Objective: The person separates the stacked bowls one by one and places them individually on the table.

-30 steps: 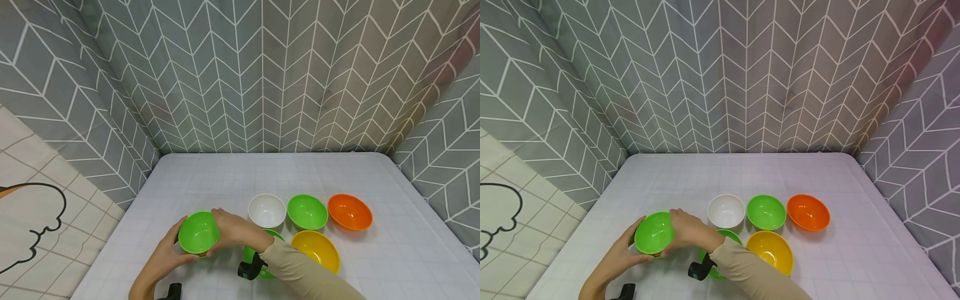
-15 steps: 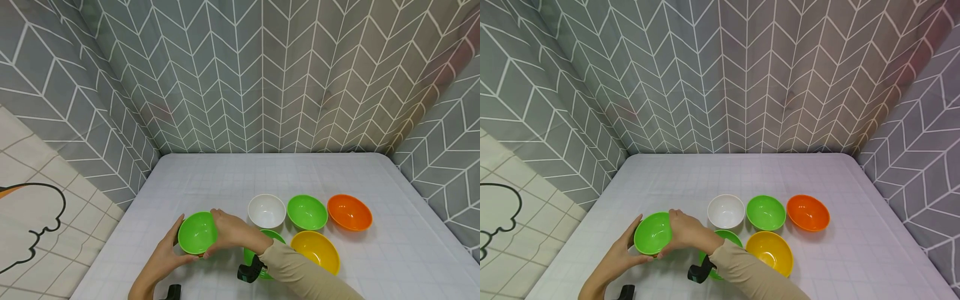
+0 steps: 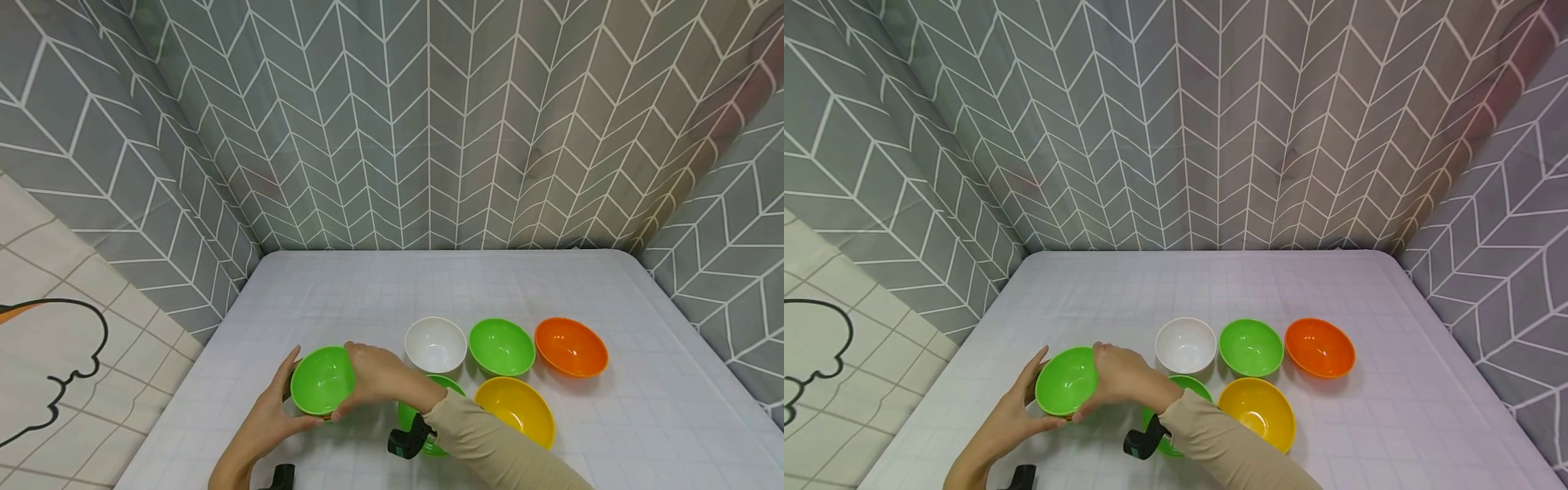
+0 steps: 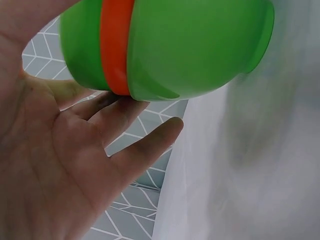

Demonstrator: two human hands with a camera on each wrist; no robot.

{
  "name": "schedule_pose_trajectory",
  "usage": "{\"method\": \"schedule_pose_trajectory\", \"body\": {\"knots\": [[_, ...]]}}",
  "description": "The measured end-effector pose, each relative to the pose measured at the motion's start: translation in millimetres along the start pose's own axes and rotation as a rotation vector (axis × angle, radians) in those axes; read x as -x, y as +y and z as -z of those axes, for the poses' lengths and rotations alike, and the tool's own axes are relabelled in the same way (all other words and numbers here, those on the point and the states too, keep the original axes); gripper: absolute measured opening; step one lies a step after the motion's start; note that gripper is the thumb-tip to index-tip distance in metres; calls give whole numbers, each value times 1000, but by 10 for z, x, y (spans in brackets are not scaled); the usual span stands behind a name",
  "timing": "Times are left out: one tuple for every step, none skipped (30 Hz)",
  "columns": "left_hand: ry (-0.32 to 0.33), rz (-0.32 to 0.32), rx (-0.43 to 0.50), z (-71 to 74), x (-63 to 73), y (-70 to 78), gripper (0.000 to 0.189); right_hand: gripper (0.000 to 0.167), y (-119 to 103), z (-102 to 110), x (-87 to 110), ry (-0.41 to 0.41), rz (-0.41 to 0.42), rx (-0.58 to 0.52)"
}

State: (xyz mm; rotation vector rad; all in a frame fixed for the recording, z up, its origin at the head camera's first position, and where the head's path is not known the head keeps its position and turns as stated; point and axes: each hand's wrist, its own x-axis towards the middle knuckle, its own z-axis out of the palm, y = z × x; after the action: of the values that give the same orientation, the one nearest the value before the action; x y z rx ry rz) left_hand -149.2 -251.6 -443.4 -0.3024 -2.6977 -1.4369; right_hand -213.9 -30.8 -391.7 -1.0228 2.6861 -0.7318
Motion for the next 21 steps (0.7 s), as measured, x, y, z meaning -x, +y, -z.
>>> {"method": "schedule_pose_trajectory", "body": {"knots": [[1,-4,-1,2,1,0,120,93,3,7,-1,2,5,-16],[2,-8,-3,4,2,-1,120,91,4,13,-1,4,11,-34],[2,-10,-2,5,3,-3,119,90,7,18,-2,5,16,-51],[2,-15,-3,6,3,-4,119,89,10,21,-4,5,19,-67],[2,-18,-3,7,3,-5,119,89,13,23,-3,5,21,-77],[2,-17,-3,6,3,-5,119,90,16,24,-3,7,25,-83],[2,-14,-3,6,2,-5,119,90,20,23,-3,8,28,-89],[2,-10,-5,4,0,-4,119,90,23,22,-4,11,33,-93],[1,-4,-7,2,0,-2,120,90,27,20,-4,15,38,-94],[-1,1,-8,0,-2,1,120,90,30,19,-4,18,43,-94],[-1,9,-8,-2,-3,5,120,90,32,19,-4,21,48,-93],[-3,16,-6,-3,-2,8,120,90,35,20,-4,24,50,-94],[-5,18,-4,-7,-4,10,120,90,38,21,-1,28,52,-92],[-7,21,-3,-10,-5,14,120,91,39,27,3,30,47,-90],[-8,24,0,-11,-4,16,120,92,38,36,9,32,41,-88],[-8,27,5,-12,-3,18,120,92,34,48,18,34,32,-88],[-7,30,10,-12,-1,19,119,92,31,62,25,37,24,-93],[-7,32,13,-12,1,20,119,93,24,80,37,41,15,-95],[-6,36,14,-12,2,24,118,93,16,101,48,46,9,-98],[-6,43,17,-12,3,28,118,93,7,125,60,52,4,-102],[-5,51,20,-12,2,32,117,91,1,149,72,58,8,-110]]}}
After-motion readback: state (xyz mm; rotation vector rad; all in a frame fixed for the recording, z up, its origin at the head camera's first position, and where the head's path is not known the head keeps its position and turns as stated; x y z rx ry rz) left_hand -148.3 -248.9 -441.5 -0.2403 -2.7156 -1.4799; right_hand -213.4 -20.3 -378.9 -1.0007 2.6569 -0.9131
